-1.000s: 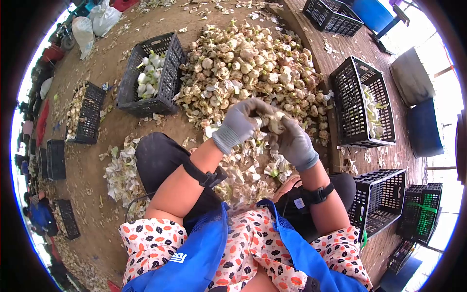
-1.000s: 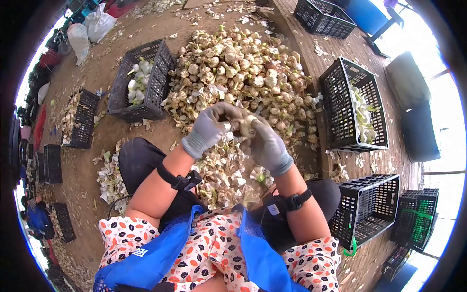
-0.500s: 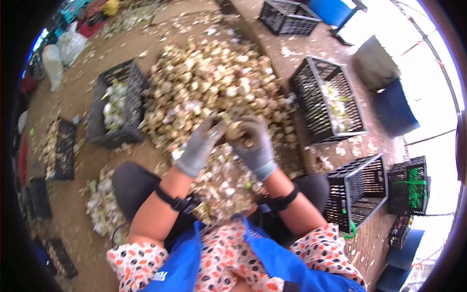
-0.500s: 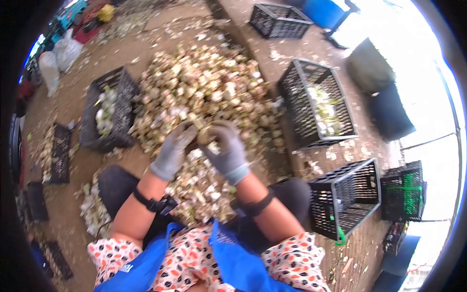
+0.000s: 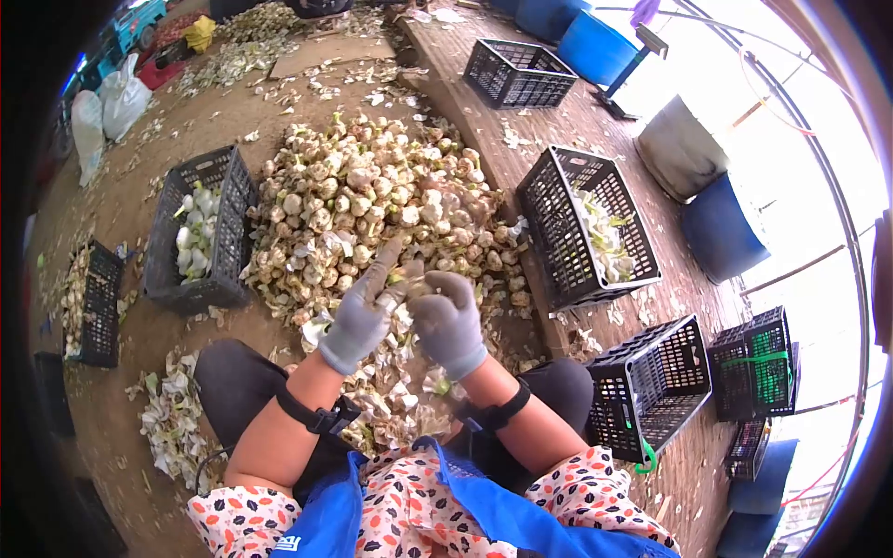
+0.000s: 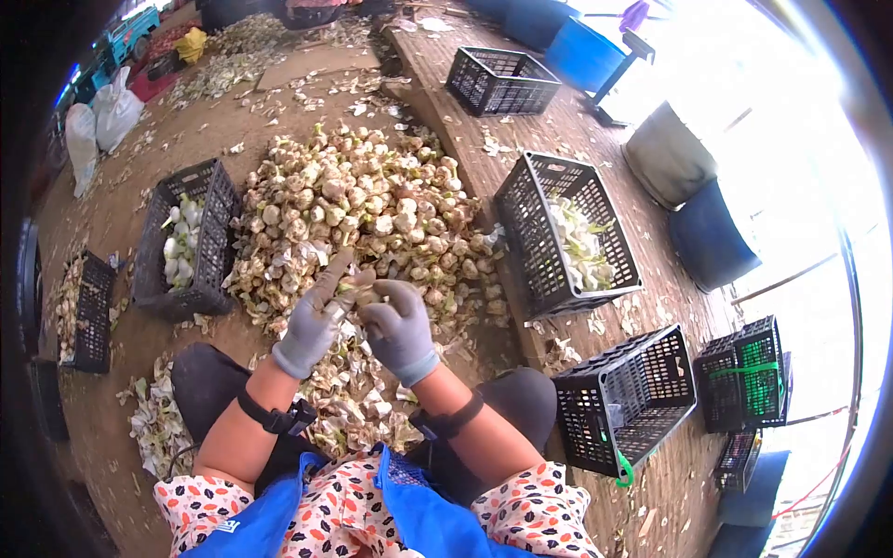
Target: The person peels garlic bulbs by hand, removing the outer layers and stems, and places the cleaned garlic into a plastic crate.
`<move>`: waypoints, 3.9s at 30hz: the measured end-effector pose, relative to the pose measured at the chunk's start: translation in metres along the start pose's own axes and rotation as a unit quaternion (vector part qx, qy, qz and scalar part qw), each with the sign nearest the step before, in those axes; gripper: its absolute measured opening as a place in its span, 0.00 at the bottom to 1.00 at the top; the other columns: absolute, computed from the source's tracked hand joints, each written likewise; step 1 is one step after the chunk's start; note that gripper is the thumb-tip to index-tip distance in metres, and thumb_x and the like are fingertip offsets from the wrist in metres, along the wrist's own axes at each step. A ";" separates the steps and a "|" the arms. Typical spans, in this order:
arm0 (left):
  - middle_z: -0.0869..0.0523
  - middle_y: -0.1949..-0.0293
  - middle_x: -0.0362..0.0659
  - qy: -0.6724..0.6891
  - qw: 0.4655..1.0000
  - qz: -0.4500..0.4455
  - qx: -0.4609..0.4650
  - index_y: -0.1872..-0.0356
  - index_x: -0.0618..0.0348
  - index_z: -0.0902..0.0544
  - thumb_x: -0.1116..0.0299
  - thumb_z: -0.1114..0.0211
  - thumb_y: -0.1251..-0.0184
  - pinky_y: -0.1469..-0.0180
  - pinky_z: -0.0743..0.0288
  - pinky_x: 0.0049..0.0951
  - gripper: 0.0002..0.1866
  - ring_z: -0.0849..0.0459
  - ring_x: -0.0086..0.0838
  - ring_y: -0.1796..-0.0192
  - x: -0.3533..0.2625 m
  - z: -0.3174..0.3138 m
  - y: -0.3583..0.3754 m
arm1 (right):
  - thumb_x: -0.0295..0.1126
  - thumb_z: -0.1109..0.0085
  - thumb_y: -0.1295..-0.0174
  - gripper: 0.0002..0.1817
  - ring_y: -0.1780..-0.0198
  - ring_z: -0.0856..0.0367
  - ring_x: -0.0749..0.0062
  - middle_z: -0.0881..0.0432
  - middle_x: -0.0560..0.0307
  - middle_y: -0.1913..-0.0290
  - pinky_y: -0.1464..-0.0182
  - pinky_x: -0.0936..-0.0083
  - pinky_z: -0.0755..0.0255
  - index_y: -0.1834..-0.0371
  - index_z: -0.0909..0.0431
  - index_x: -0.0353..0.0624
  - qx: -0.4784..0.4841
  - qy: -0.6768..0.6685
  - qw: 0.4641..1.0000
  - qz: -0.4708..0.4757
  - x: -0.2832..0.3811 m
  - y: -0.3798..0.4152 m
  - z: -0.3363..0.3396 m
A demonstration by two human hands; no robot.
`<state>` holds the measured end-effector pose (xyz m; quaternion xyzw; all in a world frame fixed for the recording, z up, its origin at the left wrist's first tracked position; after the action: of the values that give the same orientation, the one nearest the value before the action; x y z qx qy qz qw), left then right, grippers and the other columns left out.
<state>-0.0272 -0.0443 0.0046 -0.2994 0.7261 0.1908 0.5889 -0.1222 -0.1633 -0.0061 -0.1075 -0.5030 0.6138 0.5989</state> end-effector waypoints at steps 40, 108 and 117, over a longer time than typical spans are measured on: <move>0.17 0.56 0.43 0.067 0.991 0.027 -0.111 0.52 0.65 0.23 0.80 0.46 0.37 0.53 0.22 0.23 0.13 0.17 0.22 0.58 0.024 -0.001 0.004 | 0.25 0.46 0.36 0.19 0.53 0.23 0.73 0.25 0.55 0.52 0.54 0.74 0.23 0.43 0.37 0.40 -0.061 -0.532 0.754 -0.381 -0.005 -0.003 -0.005; 0.25 0.47 0.50 -0.382 0.912 -0.126 0.080 0.47 0.53 0.24 0.74 0.34 0.47 0.45 0.27 0.35 0.23 0.21 0.41 0.52 0.011 0.011 0.005 | 0.46 0.47 0.32 0.27 0.68 0.19 0.78 0.19 0.57 0.60 0.69 0.83 0.22 0.40 0.30 0.36 0.026 -0.398 0.715 -0.574 -0.025 0.019 -0.010; 0.17 0.56 0.46 0.222 0.972 0.048 -0.057 0.54 0.58 0.22 0.70 0.45 0.29 0.49 0.20 0.32 0.07 0.17 0.31 0.54 0.028 0.018 0.000 | 0.33 0.55 0.28 0.17 0.74 0.21 0.72 0.20 0.54 0.67 0.76 0.79 0.24 0.39 0.31 0.46 -0.137 -0.549 0.620 -0.543 -0.016 -0.002 0.008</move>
<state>-0.0175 -0.0392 -0.0262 -0.3325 0.8402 0.1883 0.3848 -0.1227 -0.1814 -0.0085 0.4619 -0.7833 0.0456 0.4136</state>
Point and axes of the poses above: each hand's wrist, its own y-axis away from the middle knuckle, its own z-axis out of the back of the hand, x = y × z, the point moved 1 cm from there along -y, towards the middle knuckle
